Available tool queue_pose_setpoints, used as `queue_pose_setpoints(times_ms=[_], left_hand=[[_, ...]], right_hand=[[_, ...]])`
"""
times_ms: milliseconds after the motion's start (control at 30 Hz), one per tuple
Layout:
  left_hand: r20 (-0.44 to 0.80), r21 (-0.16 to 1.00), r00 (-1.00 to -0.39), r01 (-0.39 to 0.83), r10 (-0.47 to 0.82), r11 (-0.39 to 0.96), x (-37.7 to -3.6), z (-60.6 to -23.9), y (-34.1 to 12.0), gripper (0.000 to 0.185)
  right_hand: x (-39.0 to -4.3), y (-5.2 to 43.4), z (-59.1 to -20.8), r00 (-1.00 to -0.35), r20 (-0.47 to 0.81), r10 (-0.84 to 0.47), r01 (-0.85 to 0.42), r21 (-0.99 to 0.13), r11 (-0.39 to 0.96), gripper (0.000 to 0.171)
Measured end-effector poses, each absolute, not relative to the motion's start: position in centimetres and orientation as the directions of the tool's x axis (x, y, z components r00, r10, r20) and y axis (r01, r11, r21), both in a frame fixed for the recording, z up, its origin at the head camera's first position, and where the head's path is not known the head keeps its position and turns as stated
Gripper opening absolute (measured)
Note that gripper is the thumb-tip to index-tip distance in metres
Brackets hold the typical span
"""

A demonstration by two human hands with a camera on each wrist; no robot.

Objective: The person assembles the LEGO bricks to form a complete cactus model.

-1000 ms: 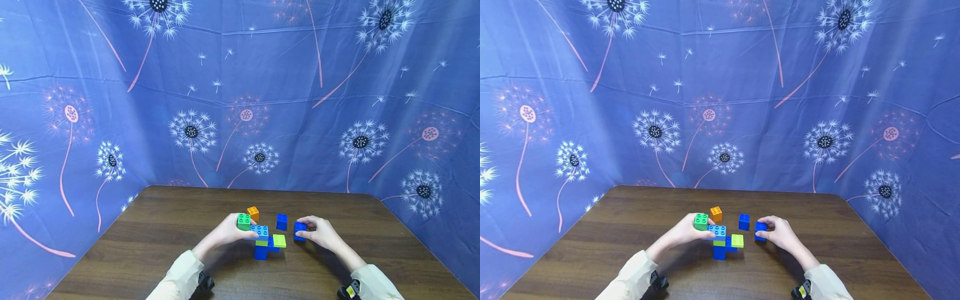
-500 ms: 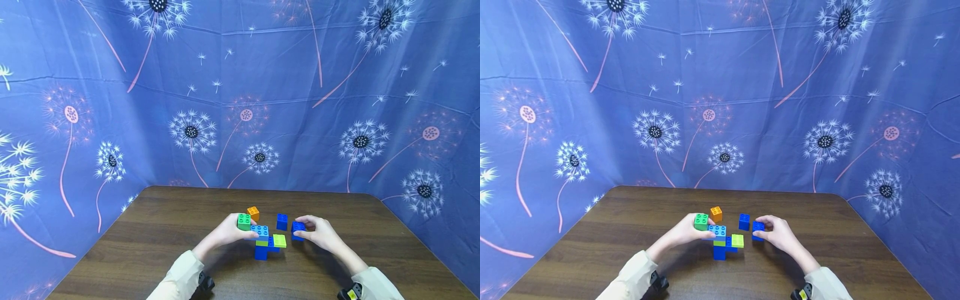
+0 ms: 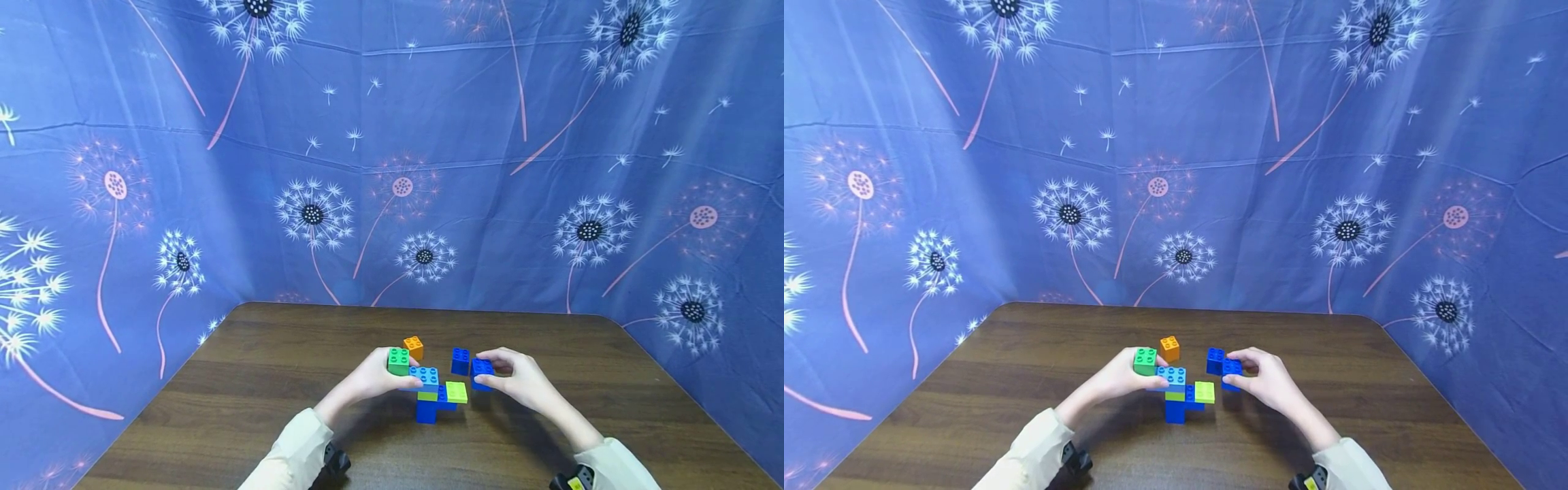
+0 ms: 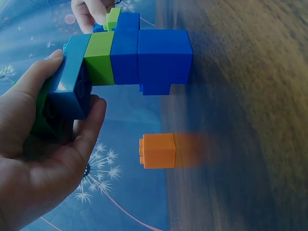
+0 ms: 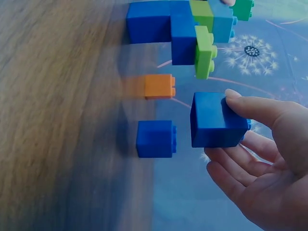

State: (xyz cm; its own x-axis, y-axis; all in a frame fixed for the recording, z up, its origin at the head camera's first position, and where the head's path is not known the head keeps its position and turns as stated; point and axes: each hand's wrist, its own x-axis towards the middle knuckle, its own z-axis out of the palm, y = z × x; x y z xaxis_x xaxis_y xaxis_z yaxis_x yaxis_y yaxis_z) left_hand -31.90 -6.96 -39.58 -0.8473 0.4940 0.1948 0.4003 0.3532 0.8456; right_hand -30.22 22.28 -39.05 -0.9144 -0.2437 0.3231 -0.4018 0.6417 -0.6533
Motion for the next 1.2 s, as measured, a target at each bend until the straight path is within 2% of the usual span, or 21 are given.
queue_pose_setpoints(times_ms=[533, 1033, 1200], left_hand=[[0.192, 0.843, -0.847, 0.401, 0.495, 0.359, -31.8, -39.4, -7.0, 0.031], [0.197, 0.848, -0.846, 0.401, 0.496, 0.347, -31.8, -39.5, -7.0, 0.031], [0.206, 0.845, -0.84, 0.412, 0.501, 0.342, -31.8, -39.6, -7.0, 0.031]], right_hand=[[-28.9, 21.3, -38.0, -0.858, 0.418, -0.299, -0.508, -0.601, 0.617, 0.038], [-28.4, 20.5, -37.8, -0.868, 0.368, -0.333, -0.495, -0.608, 0.621, 0.041], [-28.3, 20.4, -37.8, -0.851, 0.374, -0.369, -0.526, -0.602, 0.601, 0.04]])
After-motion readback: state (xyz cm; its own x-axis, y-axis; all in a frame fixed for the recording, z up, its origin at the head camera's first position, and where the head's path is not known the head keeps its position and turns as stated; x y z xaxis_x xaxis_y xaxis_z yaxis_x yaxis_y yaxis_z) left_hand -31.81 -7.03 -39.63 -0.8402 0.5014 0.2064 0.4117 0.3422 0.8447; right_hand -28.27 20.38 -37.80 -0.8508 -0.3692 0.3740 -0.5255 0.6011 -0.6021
